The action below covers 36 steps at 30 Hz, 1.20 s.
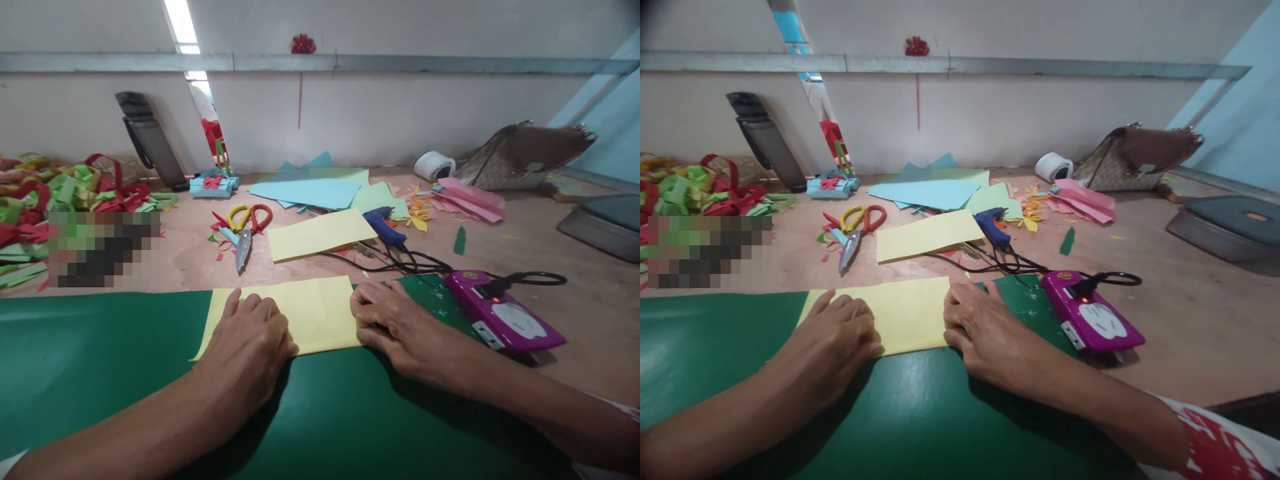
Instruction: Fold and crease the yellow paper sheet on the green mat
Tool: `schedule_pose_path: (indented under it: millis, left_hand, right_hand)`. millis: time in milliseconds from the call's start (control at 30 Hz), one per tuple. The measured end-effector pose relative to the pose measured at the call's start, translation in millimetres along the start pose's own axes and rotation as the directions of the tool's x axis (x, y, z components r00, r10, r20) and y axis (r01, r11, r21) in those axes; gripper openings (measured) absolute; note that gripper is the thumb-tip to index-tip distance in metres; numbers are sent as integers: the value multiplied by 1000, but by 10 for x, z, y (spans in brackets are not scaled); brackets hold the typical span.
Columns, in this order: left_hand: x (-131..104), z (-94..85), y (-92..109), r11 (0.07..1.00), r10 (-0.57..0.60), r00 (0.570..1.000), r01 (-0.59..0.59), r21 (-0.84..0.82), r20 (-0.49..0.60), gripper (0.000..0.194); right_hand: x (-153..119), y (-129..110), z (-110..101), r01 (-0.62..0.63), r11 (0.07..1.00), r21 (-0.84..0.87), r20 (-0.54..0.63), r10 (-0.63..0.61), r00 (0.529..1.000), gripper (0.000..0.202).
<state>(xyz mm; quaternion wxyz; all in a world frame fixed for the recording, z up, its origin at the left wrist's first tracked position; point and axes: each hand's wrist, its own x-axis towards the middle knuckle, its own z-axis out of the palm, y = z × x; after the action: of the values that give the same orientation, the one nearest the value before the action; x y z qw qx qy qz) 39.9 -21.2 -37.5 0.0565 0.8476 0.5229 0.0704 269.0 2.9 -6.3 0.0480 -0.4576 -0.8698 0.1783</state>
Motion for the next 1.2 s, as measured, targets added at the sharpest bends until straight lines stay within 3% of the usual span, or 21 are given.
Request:
schedule_pose_path:
  millis: [400, 633, 700, 800, 967, 1033, 1200]
  left_hand:
    - [24, -23, 16, 1000, 2, 1000, -2, 25, 13, 23]
    - [4, -73, 16, 999, 38, 999, -37, 38, -5, 18]
    - [-15, -88, 5, 995, 85, 996, -84, 54, -17, 17]
    - [-57, -93, -34, 979, 194, 980, -191, 79, -45, 25]
    - [-127, -67, -126, 936, 341, 936, -328, 131, -92, 42]
    - [-137, -63, -146, 929, 357, 931, -344, 135, -83, 45]
    - [-123, -77, -127, 925, 349, 937, -342, 166, -16, 48]
  right_hand:
    - [56, -37, -12, 40, 993, -114, 60, -33, 998, 18]
    - [2, 23, 31, 54, 988, -143, -17, -57, 998, 9]
    - [-18, 29, 36, 91, 980, -177, -68, -104, 992, 9]
    - [-50, 27, 42, 206, 922, -329, -146, -265, 953, 27]
    - [-81, 13, 76, 409, 789, -460, -72, -492, 868, 38]
    - [-75, 8, 97, 446, 758, -476, -44, -527, 849, 40]
    - [-51, -18, 117, 458, 718, -524, 25, -524, 851, 41]
